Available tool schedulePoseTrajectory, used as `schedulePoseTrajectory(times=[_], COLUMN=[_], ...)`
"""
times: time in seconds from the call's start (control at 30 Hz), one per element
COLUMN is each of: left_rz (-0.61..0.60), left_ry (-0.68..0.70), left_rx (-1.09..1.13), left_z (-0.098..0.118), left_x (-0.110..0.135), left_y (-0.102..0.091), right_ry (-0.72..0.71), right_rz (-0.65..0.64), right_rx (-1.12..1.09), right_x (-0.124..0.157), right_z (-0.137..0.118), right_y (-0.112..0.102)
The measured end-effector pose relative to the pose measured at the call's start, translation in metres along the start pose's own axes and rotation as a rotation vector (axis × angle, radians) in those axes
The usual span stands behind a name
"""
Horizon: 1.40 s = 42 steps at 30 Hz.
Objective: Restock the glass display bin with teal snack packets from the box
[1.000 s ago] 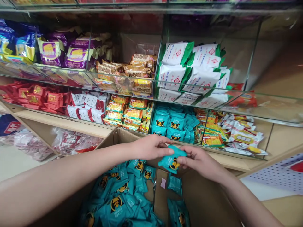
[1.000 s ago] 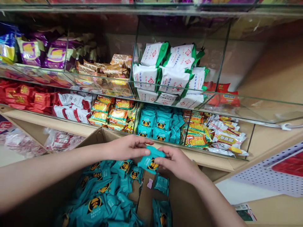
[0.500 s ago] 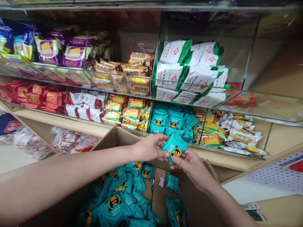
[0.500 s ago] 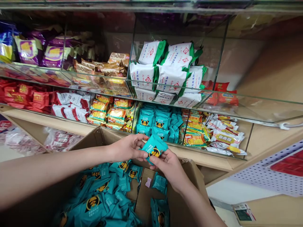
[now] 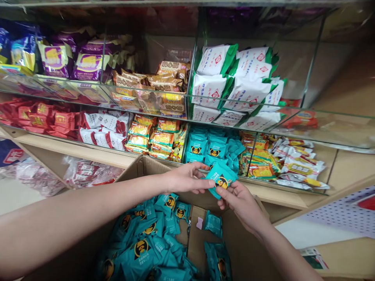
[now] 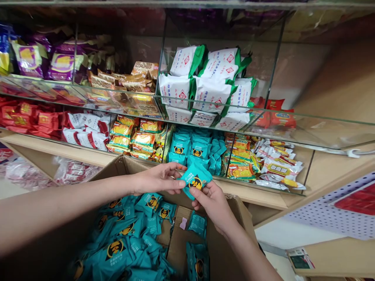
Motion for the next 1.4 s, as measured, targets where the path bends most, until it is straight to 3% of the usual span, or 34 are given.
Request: schedulePoseTrajectory(times=[0.13, 0.27, 0.37, 0.5, 0.6, 0.67, 0.8, 0.97, 1.17, 1.4], left_rz=[0.006, 0.036, 0.01, -0.042, -0.052, -0.09, -0.146, -0.116, -0.01, -0.122], left_ry=[0.147, 0.158, 0.14, 0.197, 0.193, 0.111, -0.069, -0.058, -0.058, -0.056], left_rx=[-0.21, -0.257, -0.293, -0.479, -0.529, -0.476, -0.217, 0.044, 0.118, 0.039], left_z=[-0.007, -0.013, -0.014, -0.012, -0.014, -0.017, -0.02, -0.011, -0.009, -0.013], left_x=[-0.005, -0.007, -0.005, -0.001, 0.0, -0.001, -0.005, -0.008, -0.008, -0.006], left_y=[0.001, 0.001, 0.004, 0.007, 0.006, 0.003, -0.003, -0.009, -0.01, -0.004], right_ry=[-0.034, -0.033, -0.048, -0.174, -0.161, -0.116, -0.059, -0.017, -0.029, -0.04], right_rz=[-0.104, -0.148, -0.164, -0.092, -0.173, -0.183, -0.085, -0.049, -0.036, -0.004], right_rx=[0.107, 0.118, 0.101, 0.11, 0.227, 0.261, 0.145, -0.045, -0.138, -0.069], right_x=[0.005, 0.007, 0.006, 0.005, 0.005, 0.004, 0.004, 0.004, 0.002, 0.001], right_z=[0.0, 0.0, -0.001, -0.007, -0.006, -0.004, -0.005, -0.005, -0.005, -0.002], right_y=[0.011, 0.018, 0.014, 0.003, 0.002, 0.002, -0.002, -0.003, -0.002, -0.003])
Point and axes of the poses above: each hand's wrist, its own x-axis away from the middle knuckle, its own y-axis out of the palm, z = x × y, the point moved 3 cm from there along -x, towards the middle knuckle, and after that the axes turned 2 degrees about y, right-handed, at the moved point
